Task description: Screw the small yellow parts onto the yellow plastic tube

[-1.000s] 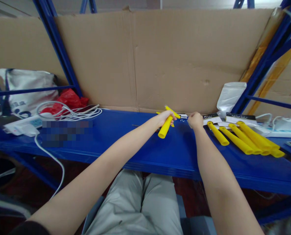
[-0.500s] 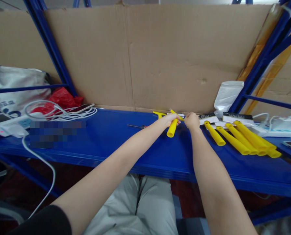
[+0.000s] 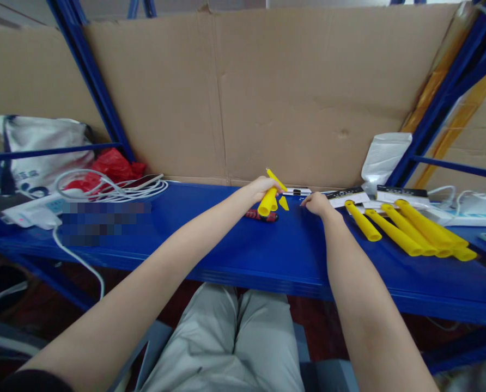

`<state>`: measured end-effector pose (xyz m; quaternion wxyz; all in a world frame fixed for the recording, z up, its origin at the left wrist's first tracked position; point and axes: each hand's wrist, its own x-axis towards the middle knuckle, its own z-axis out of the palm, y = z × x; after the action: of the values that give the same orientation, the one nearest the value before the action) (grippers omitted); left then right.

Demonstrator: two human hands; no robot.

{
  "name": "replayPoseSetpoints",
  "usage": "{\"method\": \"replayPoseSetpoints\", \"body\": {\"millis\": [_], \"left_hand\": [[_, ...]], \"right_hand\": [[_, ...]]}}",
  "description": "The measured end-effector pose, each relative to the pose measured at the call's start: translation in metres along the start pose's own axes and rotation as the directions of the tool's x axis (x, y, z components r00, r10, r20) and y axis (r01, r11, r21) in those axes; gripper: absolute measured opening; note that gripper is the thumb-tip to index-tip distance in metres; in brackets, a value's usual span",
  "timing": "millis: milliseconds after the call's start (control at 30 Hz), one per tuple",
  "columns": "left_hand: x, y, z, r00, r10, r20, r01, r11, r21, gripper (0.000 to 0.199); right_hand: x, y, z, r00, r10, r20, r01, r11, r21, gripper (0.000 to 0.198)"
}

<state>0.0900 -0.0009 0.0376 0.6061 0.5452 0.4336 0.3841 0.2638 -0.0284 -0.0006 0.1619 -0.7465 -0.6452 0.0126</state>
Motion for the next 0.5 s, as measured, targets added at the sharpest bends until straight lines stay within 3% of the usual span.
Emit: {"method": "replayPoseSetpoints", "body": {"millis": [300, 500], "left_hand": [[-0.031, -0.015, -0.075, 0.974, 0.062, -0.218, -0.065, 0.998, -0.006, 0.027], [-0.035, -0.035, -0.096, 0.958, 0.064, -0.28, -0.065, 0.998, 0.004, 0.025]], "right_hand": [[0.009, 0.008, 0.006, 0.998, -0.063, -0.008, 0.062, 0.995, -0.081, 0.036], [0.01, 0.006, 0.009, 0.999, -0.034, 0.023, 0.038, 0.988, -0.148, 0.039]]}}
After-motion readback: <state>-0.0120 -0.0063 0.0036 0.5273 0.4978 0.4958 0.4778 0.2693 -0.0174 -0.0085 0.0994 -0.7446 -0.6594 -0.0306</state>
